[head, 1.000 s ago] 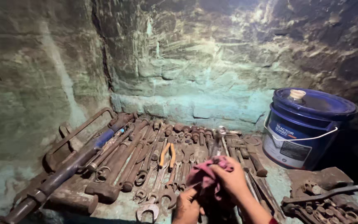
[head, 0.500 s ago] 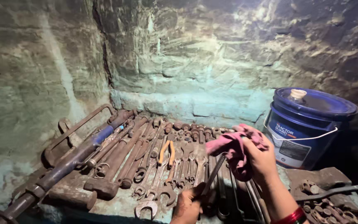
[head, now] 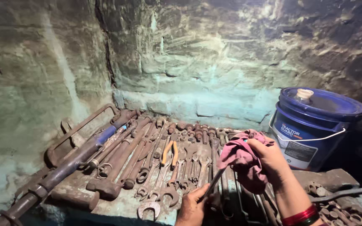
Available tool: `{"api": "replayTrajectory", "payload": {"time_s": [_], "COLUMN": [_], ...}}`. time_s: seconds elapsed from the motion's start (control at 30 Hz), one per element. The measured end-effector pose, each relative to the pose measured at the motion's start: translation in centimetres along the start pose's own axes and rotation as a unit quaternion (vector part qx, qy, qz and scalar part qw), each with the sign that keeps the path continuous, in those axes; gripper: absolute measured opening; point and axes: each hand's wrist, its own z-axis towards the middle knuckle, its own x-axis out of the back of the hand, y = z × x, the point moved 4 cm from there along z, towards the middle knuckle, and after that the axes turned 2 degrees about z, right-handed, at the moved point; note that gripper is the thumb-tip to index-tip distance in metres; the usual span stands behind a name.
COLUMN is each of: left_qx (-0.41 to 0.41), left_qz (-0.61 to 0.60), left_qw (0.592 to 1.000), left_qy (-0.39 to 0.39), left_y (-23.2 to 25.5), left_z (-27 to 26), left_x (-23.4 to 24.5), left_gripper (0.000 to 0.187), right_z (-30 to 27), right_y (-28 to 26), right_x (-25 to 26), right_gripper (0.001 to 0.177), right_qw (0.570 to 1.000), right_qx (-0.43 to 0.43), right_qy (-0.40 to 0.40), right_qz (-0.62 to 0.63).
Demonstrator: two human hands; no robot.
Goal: The person cleans various metal wrenches and socket tools using a cloth, picking up items one at a time to wipe them.
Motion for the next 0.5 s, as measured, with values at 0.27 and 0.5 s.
{"api": "replayTrajectory", "payload": {"time_s": [0.27, 0.5], "left_qx": [0.116, 0.132], "left_qz": [-0.071, -0.081], "left_qw": [0.991, 0.988], "left_qy": [0.017, 0.020], "left_y": [-1.3, -3.2], "left_z": [0.3, 0.4], "left_x": [0.8, 0.5], "left_gripper": [0.034, 0.029], "right_z": [-0.8, 0.6], "right_y": [2.6, 4.9], "right_x": [-1.6, 0.6], "right_gripper": [0.017, 0.020], "right_qw": [0.993, 0.994], "right_qx": [0.054, 0.049], "right_qy": [-0.019, 0.017], "right_qz": [0.106, 0.091]}}
